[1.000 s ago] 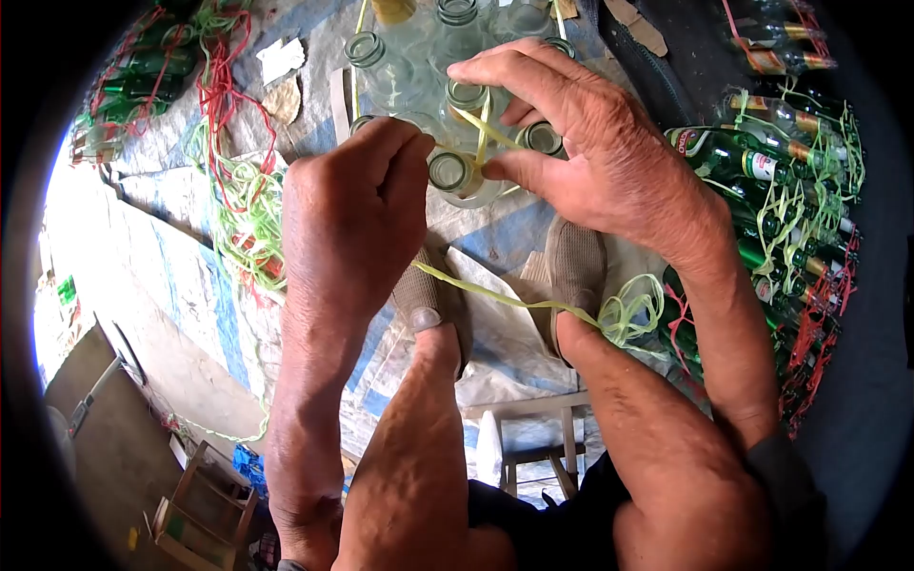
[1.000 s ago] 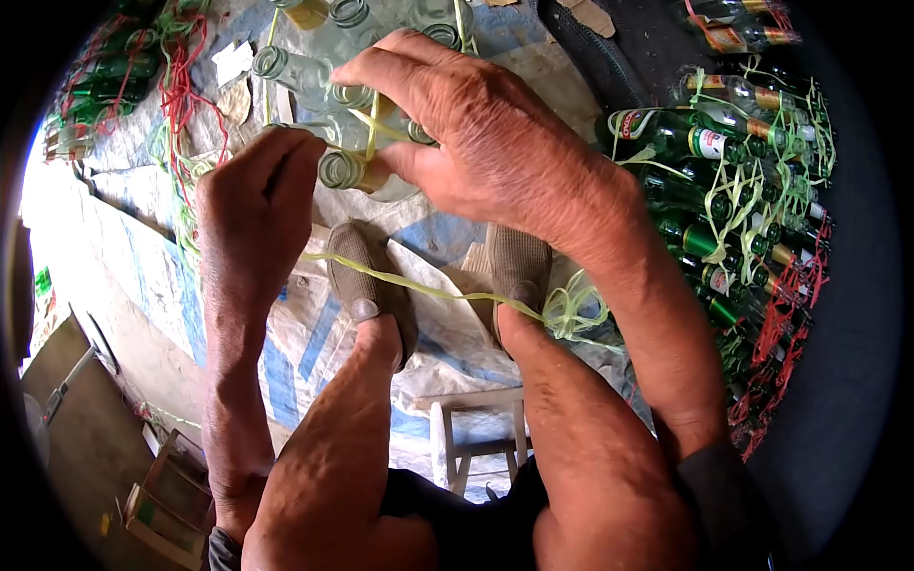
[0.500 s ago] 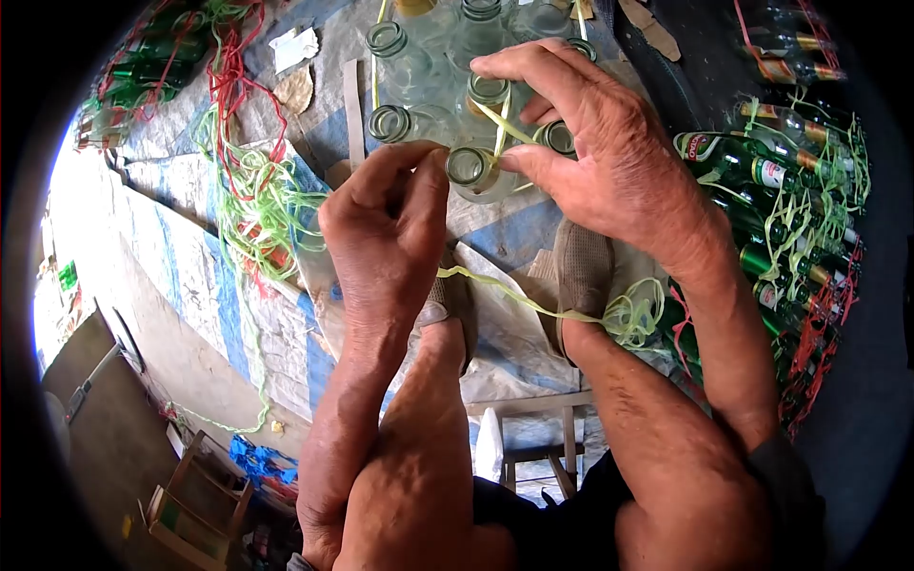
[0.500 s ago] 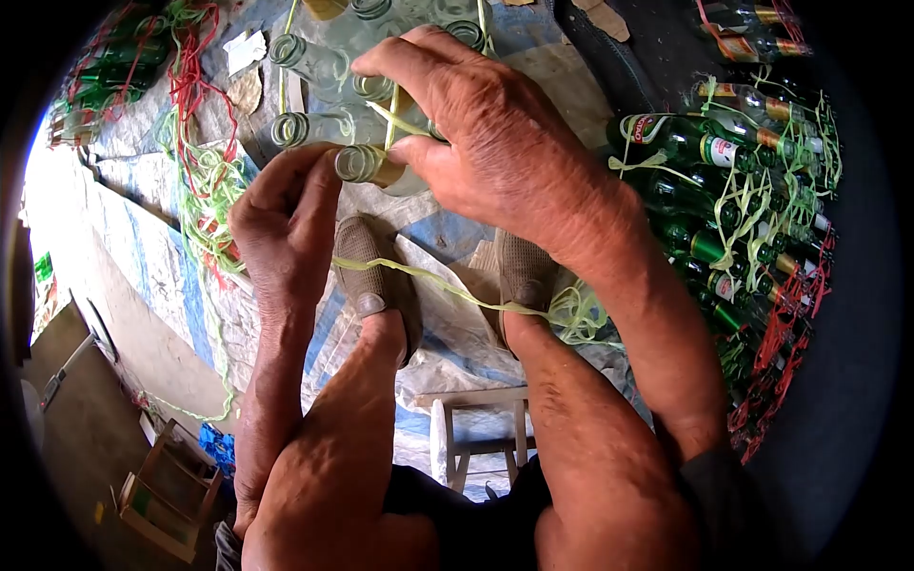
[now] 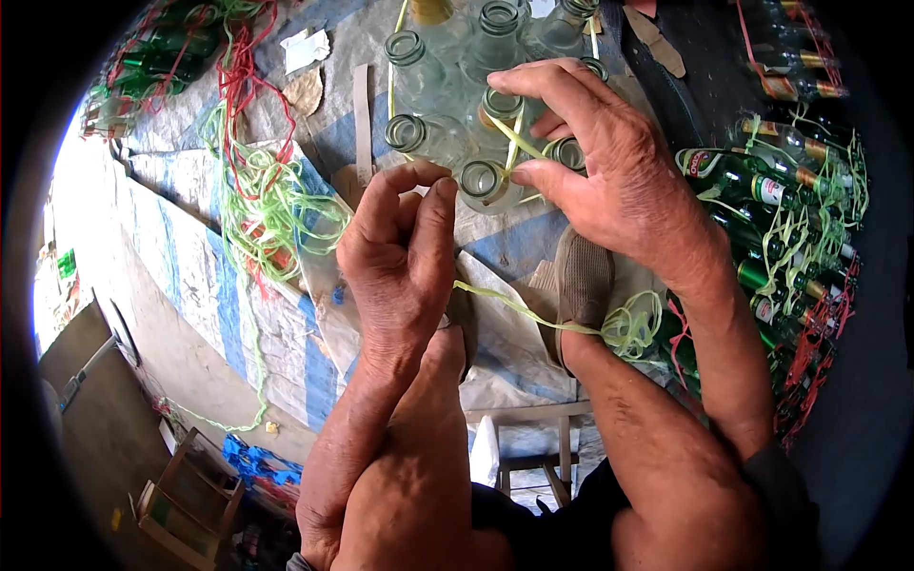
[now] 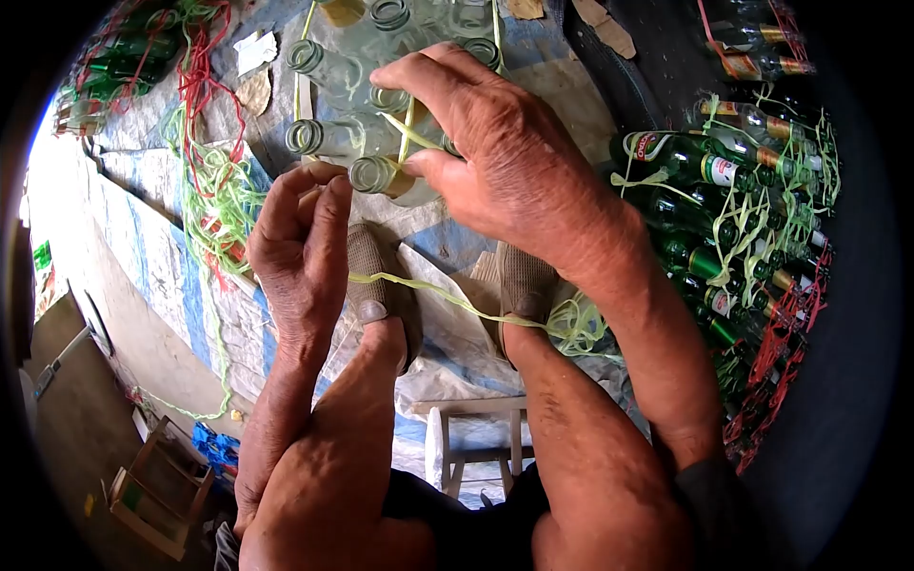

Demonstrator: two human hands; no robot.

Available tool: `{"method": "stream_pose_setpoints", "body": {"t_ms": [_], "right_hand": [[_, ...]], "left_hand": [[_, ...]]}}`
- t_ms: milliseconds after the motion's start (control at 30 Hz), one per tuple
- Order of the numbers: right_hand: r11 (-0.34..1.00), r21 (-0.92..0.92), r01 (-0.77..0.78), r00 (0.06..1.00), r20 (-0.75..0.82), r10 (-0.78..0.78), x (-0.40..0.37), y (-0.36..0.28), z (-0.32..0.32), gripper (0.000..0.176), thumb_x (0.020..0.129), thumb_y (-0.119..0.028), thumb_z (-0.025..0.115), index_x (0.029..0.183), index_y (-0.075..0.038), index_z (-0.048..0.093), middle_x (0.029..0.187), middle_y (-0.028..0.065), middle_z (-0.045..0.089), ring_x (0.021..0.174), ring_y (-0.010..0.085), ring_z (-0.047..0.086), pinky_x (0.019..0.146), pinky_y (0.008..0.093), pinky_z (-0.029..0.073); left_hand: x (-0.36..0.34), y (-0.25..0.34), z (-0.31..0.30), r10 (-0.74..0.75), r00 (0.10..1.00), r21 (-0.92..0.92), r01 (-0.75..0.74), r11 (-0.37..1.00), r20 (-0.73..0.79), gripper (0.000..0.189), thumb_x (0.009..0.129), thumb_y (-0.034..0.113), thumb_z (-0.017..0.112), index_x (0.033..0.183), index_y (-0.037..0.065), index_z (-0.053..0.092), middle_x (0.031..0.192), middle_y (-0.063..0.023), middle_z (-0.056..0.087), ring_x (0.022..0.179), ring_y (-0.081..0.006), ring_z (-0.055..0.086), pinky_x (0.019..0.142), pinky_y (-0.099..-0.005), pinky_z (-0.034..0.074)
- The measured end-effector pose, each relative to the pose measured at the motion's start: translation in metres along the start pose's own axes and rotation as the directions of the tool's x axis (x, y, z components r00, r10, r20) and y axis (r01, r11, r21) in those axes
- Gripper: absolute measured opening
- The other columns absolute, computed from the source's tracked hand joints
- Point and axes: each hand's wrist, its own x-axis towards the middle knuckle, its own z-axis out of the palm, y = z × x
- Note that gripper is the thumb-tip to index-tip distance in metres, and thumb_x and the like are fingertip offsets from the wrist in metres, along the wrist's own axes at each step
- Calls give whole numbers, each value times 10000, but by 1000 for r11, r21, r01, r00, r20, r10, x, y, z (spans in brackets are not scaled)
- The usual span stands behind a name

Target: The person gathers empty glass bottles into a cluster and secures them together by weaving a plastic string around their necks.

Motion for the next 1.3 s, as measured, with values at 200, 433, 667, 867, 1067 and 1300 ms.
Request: {"method": "stream_pose_setpoints", "body": {"t_ms": [200,433,667,867,1067,1300], "right_hand": [[1000,-8,2,1000,10,-2,1,-1,-1,699,813,70,823,1453,-103,600,1337,111,664,1079,282,715,947,375,604],[1000,18,-11,999,33,10,1,-3,-4,649,833,39,813,1432,-80,594,1354,139,657,1231,384,684,1029,424,577],[999,32,-27,996,83,24,1,-5,-11,686,832,55,813,1467,-69,586,1369,137,651,1224,341,695,1026,398,590],[988,144,-51,999,-1,52,-7,-10,-26,636,875,158,731,1475,-15,610,1445,128,612,1204,216,707,1055,344,595],[990,108,85,994,-81,-77,0,-9,-37,331,978,162,638,1278,45,714,1273,144,722,1130,178,726,982,285,582],[950,-31,312,948,-52,-313,40,-12,-46,269,965,182,639,1148,31,766,1138,108,785,1092,217,741,975,287,571]], "left_hand": [[-1,-2,-1,4,1000,16,-4,1000,25,67,1042,27,720,1108,22,708,625,72,513,605,-3,401,538,-222,293],[-2,-8,-1,3,1000,-23,-3,1000,7,83,1039,18,724,1121,25,711,638,71,527,611,-3,407,543,-219,298],[-7,-10,-10,-86,995,-125,92,988,53,148,1062,49,723,1202,1,715,864,55,690,763,10,519,668,-171,383],[-4,-21,-7,-161,986,-209,167,964,46,92,1052,92,750,1093,11,734,768,96,612,672,7,458,581,-198,333],[1,-29,-12,-301,935,-363,352,863,190,142,1050,158,769,1102,27,748,835,101,632,719,6,476,623,-192,348],[9,-40,-15,-334,907,-462,419,782,257,185,1019,180,813,1114,27,768,860,88,646,759,-9,508,667,-194,379]]}}
